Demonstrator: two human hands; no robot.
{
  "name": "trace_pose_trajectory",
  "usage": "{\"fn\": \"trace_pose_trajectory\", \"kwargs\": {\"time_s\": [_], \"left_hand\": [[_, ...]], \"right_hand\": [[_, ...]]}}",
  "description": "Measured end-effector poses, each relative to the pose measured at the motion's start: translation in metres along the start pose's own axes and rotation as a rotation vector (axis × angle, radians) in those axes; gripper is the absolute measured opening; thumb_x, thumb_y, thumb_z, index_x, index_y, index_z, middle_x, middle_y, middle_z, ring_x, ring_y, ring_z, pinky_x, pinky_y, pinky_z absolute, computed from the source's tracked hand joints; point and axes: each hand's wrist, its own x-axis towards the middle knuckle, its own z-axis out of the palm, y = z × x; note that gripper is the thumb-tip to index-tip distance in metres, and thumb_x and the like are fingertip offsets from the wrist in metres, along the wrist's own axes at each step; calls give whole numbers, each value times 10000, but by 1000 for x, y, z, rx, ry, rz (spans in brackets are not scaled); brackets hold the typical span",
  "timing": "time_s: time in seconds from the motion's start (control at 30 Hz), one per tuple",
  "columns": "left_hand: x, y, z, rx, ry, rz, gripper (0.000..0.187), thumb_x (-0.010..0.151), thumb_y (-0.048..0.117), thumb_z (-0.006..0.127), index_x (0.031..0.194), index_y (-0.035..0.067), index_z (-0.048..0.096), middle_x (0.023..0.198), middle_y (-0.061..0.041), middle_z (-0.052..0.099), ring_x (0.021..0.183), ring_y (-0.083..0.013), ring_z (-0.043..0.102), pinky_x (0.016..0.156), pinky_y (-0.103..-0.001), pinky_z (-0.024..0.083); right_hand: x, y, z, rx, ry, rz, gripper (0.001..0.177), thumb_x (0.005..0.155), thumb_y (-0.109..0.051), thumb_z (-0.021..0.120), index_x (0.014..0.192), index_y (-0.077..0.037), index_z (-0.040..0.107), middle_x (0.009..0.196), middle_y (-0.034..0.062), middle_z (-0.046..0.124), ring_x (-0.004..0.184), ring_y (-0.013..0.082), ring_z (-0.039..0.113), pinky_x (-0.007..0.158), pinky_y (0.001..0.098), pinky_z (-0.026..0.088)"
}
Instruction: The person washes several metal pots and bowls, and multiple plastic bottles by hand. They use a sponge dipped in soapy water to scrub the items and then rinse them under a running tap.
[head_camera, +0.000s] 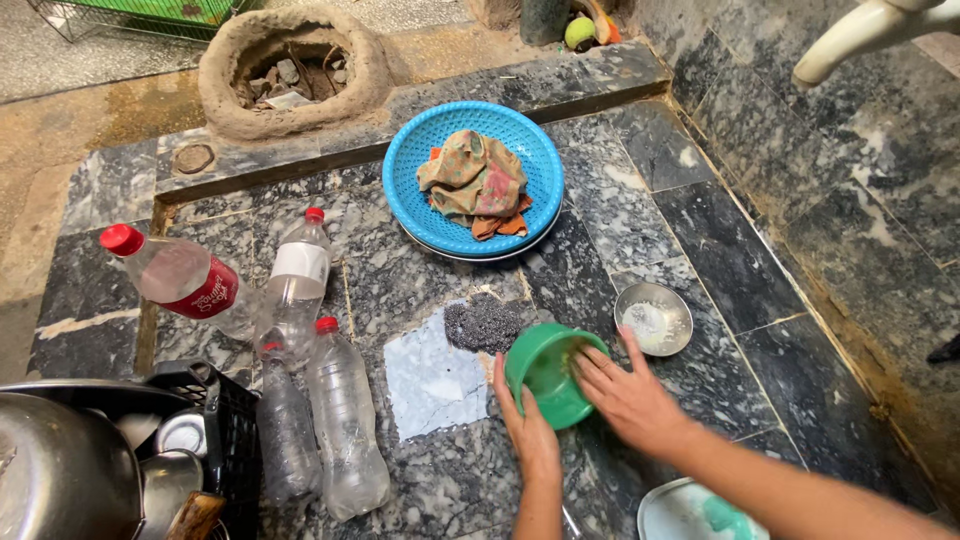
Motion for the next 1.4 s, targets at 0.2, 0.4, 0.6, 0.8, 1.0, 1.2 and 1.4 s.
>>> {"fn": "trace_pose_trajectory", "kwargs": {"time_s": [0.2,0.4,0.6,0.8,1.0,1.2,1.4], "left_hand": [[-4,27,6,75,10,-525,648,1029,184,531,1590,359,258,1572,-55,432,1423,-297,469,1171,-426,397],[-11,8,7,86,43,-151,527,1019,117,400,1538,208,420,1589,-80,462,1458,-278,447,1191,-410,334],[3,17,-7,315,-178,-297,528,1026,163,424,1541,277,413,1591,-18,439,1449,-241,433,1191,-383,320],[-4,-11,9,378,5,7,584,998,175,452,1571,237,362,1605,-93,447,1440,-312,448,1176,-420,336],[-12,-27,6,354,-81,-51,527,1059,343,434,1560,201,349,1622,-152,397,1455,-335,408,1182,-429,317],[-21,-4,20,78,-173,-82,494,1062,366,408,1537,227,398,1545,-135,478,1370,-316,523,1083,-448,460],[-24,-18,23,-64,-47,-336,524,1024,356,364,1527,223,419,1473,-157,533,1303,-338,591,1045,-456,527]], "right_hand": [[-4,-26,19,712,28,333,751,712,76,526,1458,9,465,1527,207,423,1445,355,366,1182,470,353],[-12,-12,25,124,74,95,545,800,-47,580,1317,90,479,1509,272,420,1409,428,401,1121,489,371],[-23,-12,30,455,-54,78,428,937,-45,498,1357,39,506,1535,256,422,1452,401,418,1161,423,400],[4,-15,-7,313,-34,302,761,779,31,550,1489,96,283,1577,400,291,1420,528,371,976,422,495],[10,3,-39,424,-207,493,373,920,-163,588,1285,-138,514,1269,136,539,1180,350,596,878,458,555],[13,-12,-21,522,159,149,333,776,-76,616,1097,11,626,1105,170,599,999,386,598,826,482,514],[17,-5,6,182,-685,416,256,984,-152,547,1164,-41,691,1226,192,661,1198,342,627,1043,437,481]]}}
